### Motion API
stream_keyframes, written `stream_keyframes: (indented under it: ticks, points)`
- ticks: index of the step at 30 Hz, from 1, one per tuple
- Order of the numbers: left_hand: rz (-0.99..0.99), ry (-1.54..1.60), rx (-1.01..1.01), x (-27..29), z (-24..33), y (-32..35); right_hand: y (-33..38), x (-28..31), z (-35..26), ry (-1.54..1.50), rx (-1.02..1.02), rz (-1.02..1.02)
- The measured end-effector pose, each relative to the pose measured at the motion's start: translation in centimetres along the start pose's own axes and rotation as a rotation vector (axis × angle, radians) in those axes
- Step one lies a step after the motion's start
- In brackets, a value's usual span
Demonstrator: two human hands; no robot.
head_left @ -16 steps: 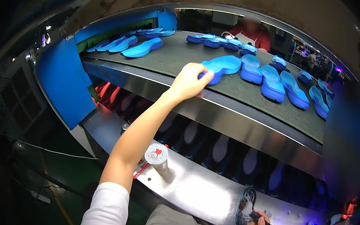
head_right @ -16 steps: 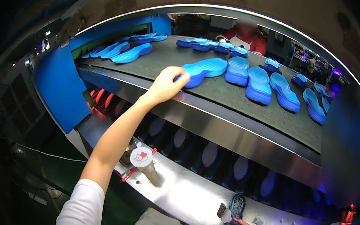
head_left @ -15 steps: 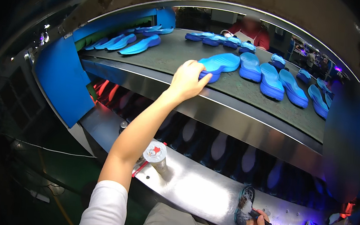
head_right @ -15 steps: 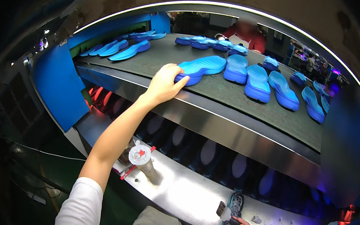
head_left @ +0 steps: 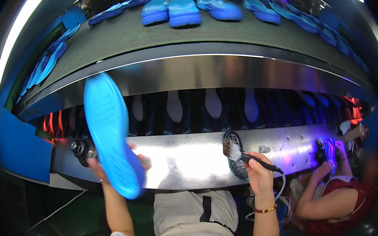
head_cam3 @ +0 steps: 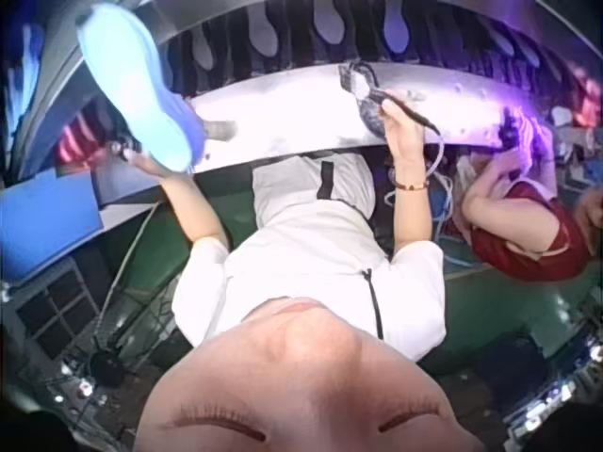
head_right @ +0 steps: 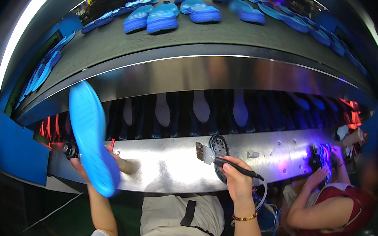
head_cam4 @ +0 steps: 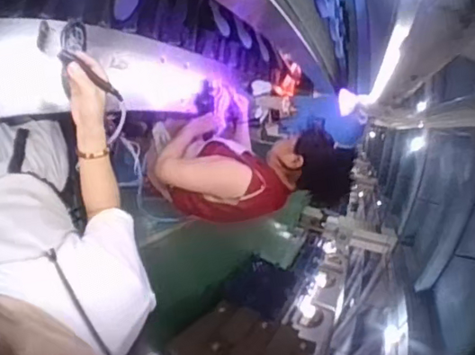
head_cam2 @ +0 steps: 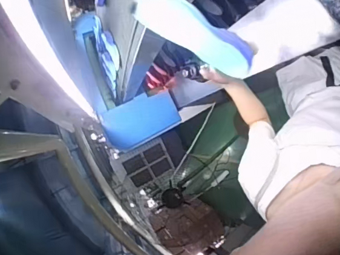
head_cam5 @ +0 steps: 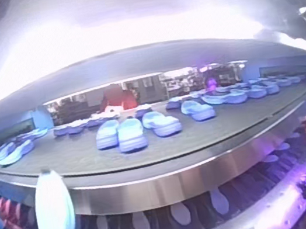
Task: The person applies a liquid substance to blue outsoles using a brush and then places the outsoles onto an upper conveyor belt.
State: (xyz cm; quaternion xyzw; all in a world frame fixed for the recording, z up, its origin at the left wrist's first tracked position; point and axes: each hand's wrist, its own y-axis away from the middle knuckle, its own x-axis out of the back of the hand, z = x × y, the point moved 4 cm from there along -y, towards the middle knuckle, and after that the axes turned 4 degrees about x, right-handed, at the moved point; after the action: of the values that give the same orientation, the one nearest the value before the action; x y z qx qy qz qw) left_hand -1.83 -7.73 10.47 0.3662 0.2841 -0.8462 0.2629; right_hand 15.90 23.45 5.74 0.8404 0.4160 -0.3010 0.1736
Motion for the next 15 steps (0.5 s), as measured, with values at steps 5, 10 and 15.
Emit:
stream_keyframes:
  ticks: [5,10,15]
  points:
    - [0.125,0.148,0.495,3.4,-12.4,-0.3,0.0,-2.2,0.0,0.089,0.008,-0.106]
    - [-0.017,0.397,0.517,-0.7,-18.8,-2.5,-3.2,-3.2,1.8,0.293,0.031,-0.161]
    - [0.286,0.289,0.496,-2.2,-20.3,-3.6,-5.8,-6.7,0.9,0.572,0.224,-0.228]
